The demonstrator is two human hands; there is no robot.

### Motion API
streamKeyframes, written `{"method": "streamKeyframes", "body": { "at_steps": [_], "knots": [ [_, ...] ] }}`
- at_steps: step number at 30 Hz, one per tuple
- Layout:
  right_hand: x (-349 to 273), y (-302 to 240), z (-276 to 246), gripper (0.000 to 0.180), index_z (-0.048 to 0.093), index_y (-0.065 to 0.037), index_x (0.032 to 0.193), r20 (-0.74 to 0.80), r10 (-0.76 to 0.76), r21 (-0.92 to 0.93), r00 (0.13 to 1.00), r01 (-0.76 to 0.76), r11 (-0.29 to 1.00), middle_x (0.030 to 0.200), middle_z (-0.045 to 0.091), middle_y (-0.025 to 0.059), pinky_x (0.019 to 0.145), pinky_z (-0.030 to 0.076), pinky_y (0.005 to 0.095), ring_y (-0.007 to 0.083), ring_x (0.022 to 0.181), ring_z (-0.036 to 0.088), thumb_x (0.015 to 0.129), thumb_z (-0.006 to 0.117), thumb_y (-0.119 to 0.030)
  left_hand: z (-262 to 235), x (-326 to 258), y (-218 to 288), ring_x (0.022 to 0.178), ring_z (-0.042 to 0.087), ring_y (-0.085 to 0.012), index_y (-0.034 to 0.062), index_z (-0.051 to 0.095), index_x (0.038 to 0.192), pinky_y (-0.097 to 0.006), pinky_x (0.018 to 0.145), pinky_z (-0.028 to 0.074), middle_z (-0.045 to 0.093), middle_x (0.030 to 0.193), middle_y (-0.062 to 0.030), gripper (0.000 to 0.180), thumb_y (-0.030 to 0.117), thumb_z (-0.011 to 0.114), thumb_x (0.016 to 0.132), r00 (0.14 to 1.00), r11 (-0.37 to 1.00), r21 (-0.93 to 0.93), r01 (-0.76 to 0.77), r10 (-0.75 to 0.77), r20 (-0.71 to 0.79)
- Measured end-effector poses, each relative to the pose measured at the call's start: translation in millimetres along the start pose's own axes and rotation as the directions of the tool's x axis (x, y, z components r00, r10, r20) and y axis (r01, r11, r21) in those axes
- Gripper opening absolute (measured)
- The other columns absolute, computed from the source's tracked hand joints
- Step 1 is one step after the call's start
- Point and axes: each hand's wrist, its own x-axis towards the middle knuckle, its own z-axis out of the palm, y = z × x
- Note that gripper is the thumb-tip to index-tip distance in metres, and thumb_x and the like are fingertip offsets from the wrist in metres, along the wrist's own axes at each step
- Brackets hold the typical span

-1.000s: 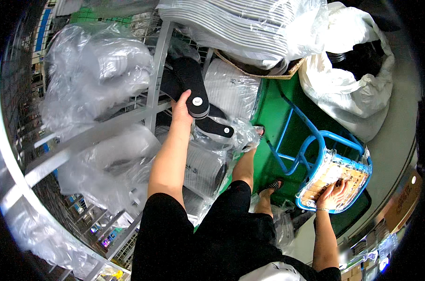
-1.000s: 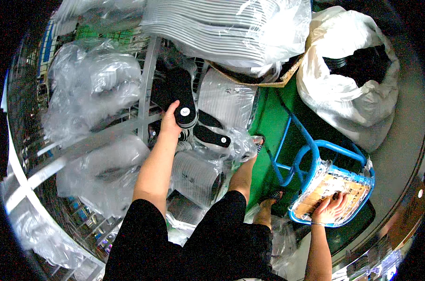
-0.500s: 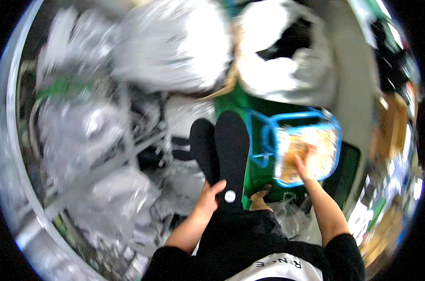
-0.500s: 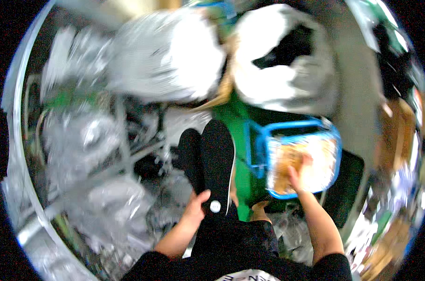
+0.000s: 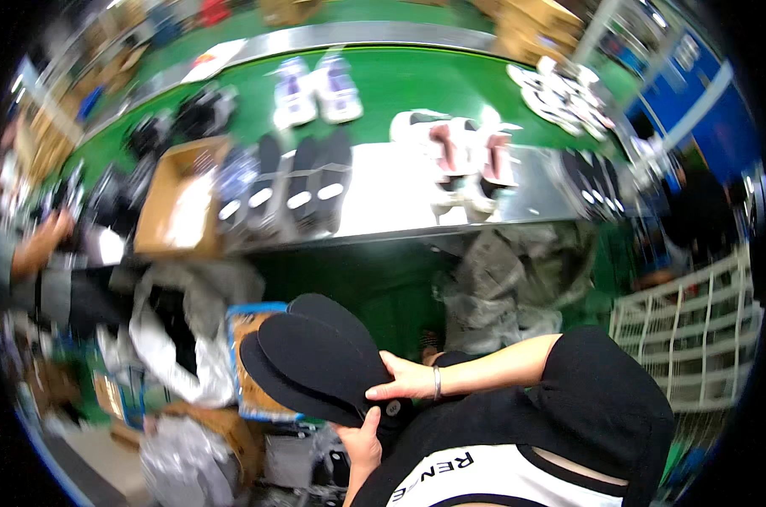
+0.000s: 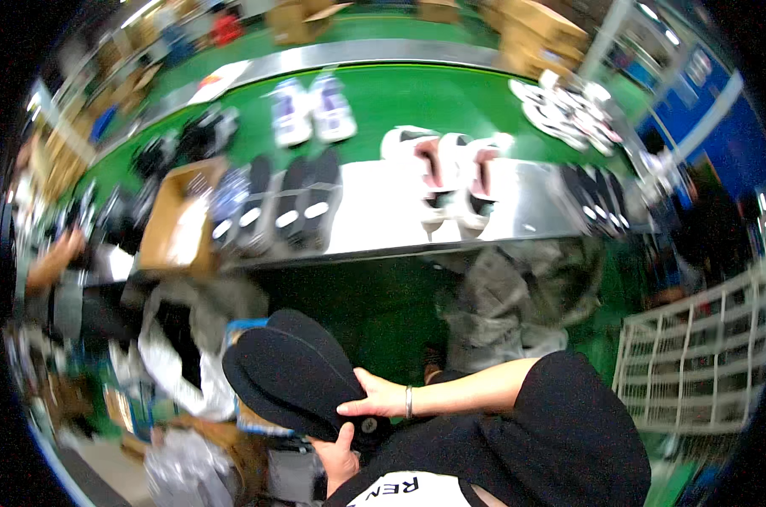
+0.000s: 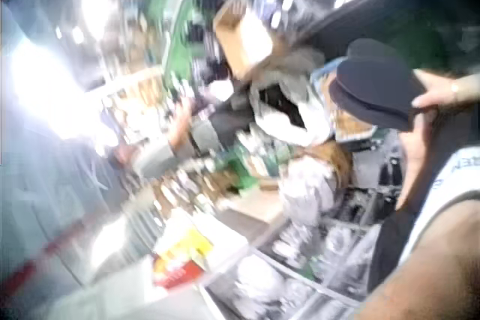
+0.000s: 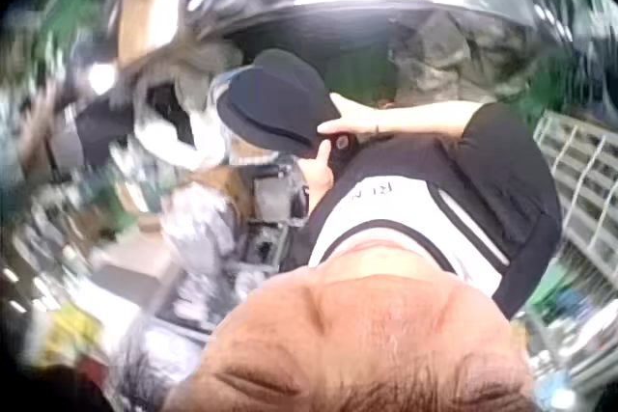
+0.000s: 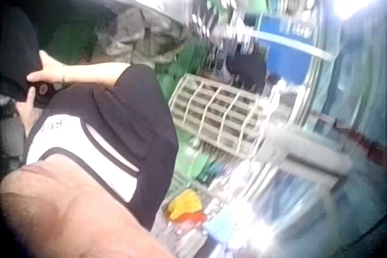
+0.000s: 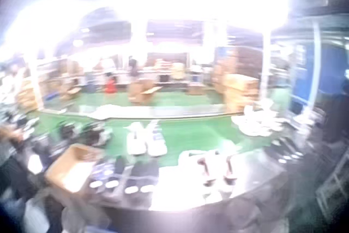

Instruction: The person organizes shoe insoles and matches them with pairs of sneakers on a production line. The person removes insoles from a large plastic bag, sorts them on the table, and places matching insoles into the corresponding shoes.

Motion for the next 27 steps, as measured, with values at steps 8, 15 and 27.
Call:
{"method": "streamKeyframes", "body": {
  "at_steps": [8,15,27],
  "knots": [
    [-155,-57,-152,0.060,0.026,0.002,0.118,-0.637,-0.444,0.101,0.630,0.640,0.762,0.114,0.043,0.0104,0.090,0.033,0.0294,0.0158,0.103,0.041,0.073,0.063,-0.014,225,41,-37,0.110,0.035,-0.0236,0.0009,0.016,0.124,-0.033,0.092,0.029,0.033,0.120,-0.0144,0.074,0.012,0.064,0.069,0.702,0.876,0.449,-0.176,-0.209,0.681],
    [-217,-43,-273,0.037,0.037,0.002,0.112,-0.900,-0.301,0.108,0.316,0.830,0.547,0.109,0.048,0.0104,0.085,0.039,0.0300,0.0170,0.097,0.048,0.080,0.053,-0.008,363,79,-103,0.099,0.046,-0.0165,0.0048,0.036,0.112,-0.029,0.086,0.037,0.047,0.109,-0.0083,0.027,0.017,0.037,0.088,0.642,0.919,0.249,0.305,-0.391,0.659],
    [-206,-64,-458,0.047,0.038,0.002,0.116,-0.872,-0.076,0.017,0.484,0.185,0.983,0.111,0.048,0.0125,0.086,0.036,0.0270,0.0182,0.098,0.048,0.075,0.055,-0.012,451,163,-177,0.090,0.050,-0.0203,0.0011,0.024,0.113,-0.030,0.079,0.043,0.045,0.104,-0.0133,0.029,0.004,0.031,0.085,0.739,0.825,0.421,0.376,-0.541,0.401]
  ]
}}
